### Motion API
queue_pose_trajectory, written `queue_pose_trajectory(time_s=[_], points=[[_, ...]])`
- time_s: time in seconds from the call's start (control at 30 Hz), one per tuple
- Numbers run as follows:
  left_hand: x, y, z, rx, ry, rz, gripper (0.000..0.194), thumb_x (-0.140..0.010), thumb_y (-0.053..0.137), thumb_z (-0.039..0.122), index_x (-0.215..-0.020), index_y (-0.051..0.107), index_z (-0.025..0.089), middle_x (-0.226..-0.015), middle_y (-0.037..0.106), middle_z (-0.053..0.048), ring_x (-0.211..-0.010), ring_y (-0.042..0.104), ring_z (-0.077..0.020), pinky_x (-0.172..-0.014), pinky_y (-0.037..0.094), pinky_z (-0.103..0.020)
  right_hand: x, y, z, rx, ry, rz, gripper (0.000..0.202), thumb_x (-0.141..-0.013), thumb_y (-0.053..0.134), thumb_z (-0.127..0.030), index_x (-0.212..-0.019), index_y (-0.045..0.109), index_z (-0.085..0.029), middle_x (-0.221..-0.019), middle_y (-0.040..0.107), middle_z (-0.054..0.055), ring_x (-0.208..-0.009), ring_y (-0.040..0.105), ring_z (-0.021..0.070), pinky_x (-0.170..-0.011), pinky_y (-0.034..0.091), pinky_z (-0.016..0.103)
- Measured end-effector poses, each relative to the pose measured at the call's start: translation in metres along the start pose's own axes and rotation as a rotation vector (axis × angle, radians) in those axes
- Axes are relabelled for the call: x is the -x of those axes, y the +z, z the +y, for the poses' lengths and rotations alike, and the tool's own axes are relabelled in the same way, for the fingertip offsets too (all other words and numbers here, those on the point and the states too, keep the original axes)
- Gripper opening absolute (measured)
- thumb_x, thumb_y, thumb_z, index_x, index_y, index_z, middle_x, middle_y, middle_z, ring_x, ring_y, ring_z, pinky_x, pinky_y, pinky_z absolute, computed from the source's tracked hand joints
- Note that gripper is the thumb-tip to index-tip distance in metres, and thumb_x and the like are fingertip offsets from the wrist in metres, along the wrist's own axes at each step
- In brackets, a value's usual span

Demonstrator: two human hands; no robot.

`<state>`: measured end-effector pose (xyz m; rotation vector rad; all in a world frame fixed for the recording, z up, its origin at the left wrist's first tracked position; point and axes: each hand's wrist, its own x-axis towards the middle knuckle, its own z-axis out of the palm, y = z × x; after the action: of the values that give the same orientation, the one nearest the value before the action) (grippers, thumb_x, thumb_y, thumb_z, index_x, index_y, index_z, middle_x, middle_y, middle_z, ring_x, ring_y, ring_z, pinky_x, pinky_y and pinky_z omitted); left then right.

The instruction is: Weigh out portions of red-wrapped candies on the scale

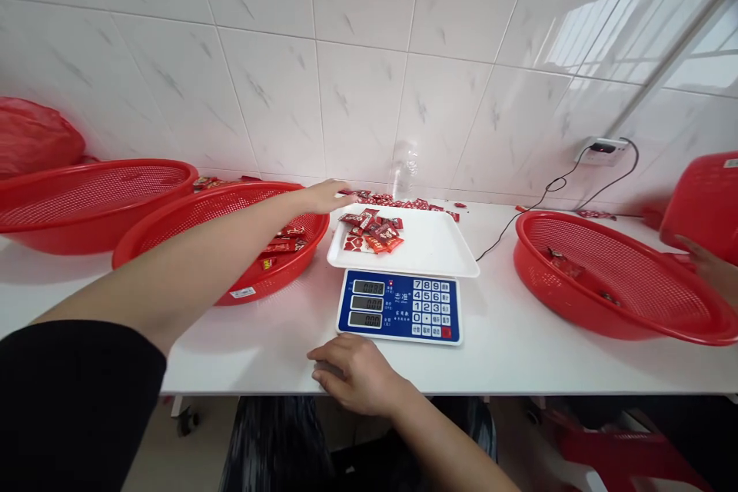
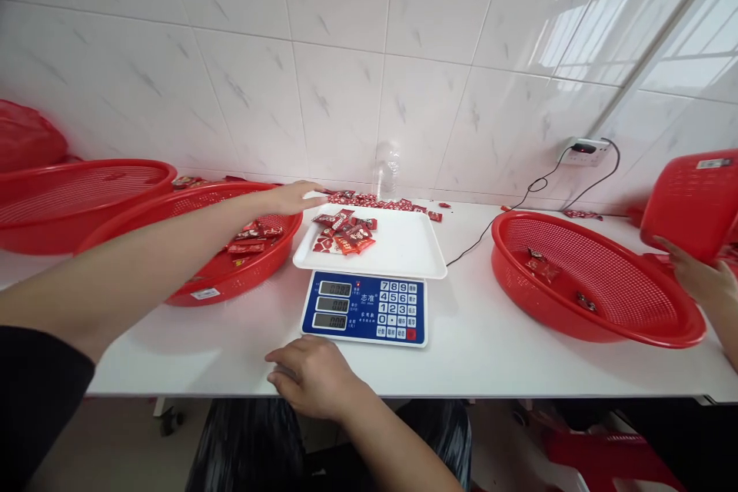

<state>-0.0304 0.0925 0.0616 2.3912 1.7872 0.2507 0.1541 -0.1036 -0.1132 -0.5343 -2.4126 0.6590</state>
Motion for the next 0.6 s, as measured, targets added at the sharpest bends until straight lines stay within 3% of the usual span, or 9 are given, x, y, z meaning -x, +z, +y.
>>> queue_pose_trajectory(time_s=[0.13,0.27,0.4,0.6], points=[[0.031,-0.012,-0.051,0.006,-0.169,-0.038,0.057,-0.088,0.041,0.055,-0.127,0.053,0.015,-0.135,0.054,-0.013,-0.118,0.052,-0.0267,-0.100,0.038,-0.034,0.000,0.000,0.000,0.019,-0.001,0.000,0.029,-0.093,0.050,-0.028,-0.118,0.061,-0.018,-0.104,0.070,0.006,-0.092,0.063,0.0187,-0.084,0.046,0.029],[0.056,-0.013,-0.077,-0.006,-0.264,-0.057,0.056,-0.091,0.042,0.049,-0.130,0.050,0.011,-0.138,0.050,-0.017,-0.119,0.051,-0.0294,-0.098,0.040,-0.038,0.000,0.002,0.000,0.027,0.006,-0.008,0.029,-0.093,0.051,-0.029,-0.117,0.061,-0.018,-0.103,0.070,0.006,-0.092,0.062,0.0191,-0.084,0.047,0.029],[0.063,-0.009,-0.073,-0.011,-0.261,-0.060,0.055,-0.090,0.044,0.048,-0.128,0.052,0.009,-0.135,0.052,-0.017,-0.115,0.053,-0.0295,-0.096,0.041,-0.041,0.001,0.002,0.000,0.020,0.015,-0.006,0.029,-0.093,0.051,-0.030,-0.117,0.061,-0.019,-0.104,0.070,0.006,-0.093,0.062,0.0192,-0.084,0.047,0.029],[0.047,0.001,-0.033,0.000,-0.068,-0.033,0.044,-0.087,0.051,0.040,-0.125,0.057,0.018,-0.128,0.059,-0.005,-0.111,0.055,-0.0208,-0.097,0.041,-0.030,0.001,0.001,-0.001,0.013,0.023,-0.007,0.028,-0.093,0.052,-0.029,-0.117,0.061,-0.019,-0.102,0.070,0.006,-0.092,0.062,0.0188,-0.083,0.047,0.028]])
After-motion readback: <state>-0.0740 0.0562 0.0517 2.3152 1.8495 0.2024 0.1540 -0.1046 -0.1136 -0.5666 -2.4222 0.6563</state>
